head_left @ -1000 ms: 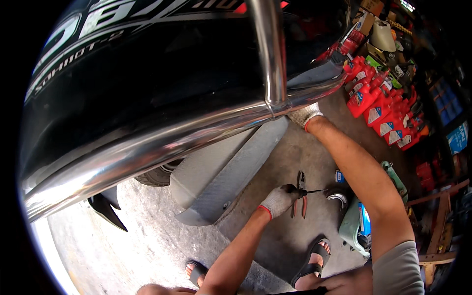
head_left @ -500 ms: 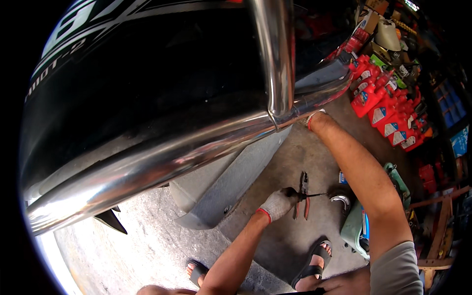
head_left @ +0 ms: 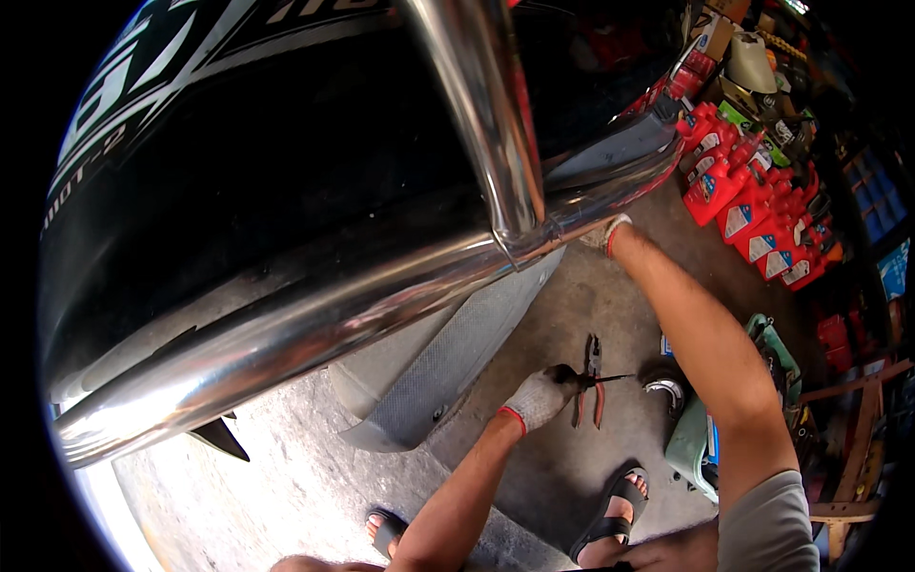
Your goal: The person selects pliers and a socket wrench, then uses them to loosen and disassemble the rear wheel and exhaust components of a scooter. They remove the wheel, handle and clean the brake shoes and dipstick, and remove their gloves.
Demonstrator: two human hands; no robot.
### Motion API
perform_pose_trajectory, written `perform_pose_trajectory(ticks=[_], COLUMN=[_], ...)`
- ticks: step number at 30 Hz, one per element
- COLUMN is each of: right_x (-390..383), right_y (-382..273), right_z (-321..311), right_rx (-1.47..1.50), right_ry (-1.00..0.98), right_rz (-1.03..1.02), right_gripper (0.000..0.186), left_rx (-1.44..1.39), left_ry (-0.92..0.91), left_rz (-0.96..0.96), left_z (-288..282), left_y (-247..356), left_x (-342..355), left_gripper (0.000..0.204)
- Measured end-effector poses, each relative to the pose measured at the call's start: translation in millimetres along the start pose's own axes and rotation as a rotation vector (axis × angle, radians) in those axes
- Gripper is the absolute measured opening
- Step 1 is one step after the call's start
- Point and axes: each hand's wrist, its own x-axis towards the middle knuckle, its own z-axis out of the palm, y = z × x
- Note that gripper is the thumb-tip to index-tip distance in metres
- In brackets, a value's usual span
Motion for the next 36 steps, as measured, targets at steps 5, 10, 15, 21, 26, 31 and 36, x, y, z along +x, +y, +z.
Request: perform_pose_trajectory(ticks=[5, 10, 15, 21, 26, 31, 36], right_x=[-2.2, 14.8, 40.6, 47.3, 32.9, 17.1, 6.5], right_y=[9.4, 32.6, 38.8, 36.5, 25.5, 37.5, 28.6], right_z=[26.2, 61.6, 98.0, 91.9, 75.0, 41.1, 31.8], right_rx=[-0.180, -0.559, -0.139, -0.024, -0.150, -0.190, 0.153], right_ry=[0.020, -0.031, 0.224, 0.100, 0.077, 0.214, 0.277], right_rz=[-0.004, -0.101, 0.003, 0.042, 0.051, -0.015, 0.114], right_gripper=[0.031, 0.031, 0.037, 0.046, 0.047, 0.040, 0.027], left_rx=[-0.013, -0.020, -0.013, -0.005, -0.020, -0.060, 0.036], left_ry=[-0.002, 0.008, -0.028, -0.036, 0.022, 0.032, 0.019], left_rz=[-0.010, -0.037, -0.104, -0.108, -0.066, -0.003, 0.125], left_z=[-2.9, -1.6, -6.2, -7.1, -11.7, -11.6, -9.2], left_y=[4.8, -0.7, 8.0, 8.0, 2.2, 9.4, 6.1], left_x=[-2.0, 1.2, 0.2, -3.0, -4.2, -3.3, -4.9], left_gripper=[0.034, 0.035, 0.037, 0.034, 0.033, 0.033, 0.032])
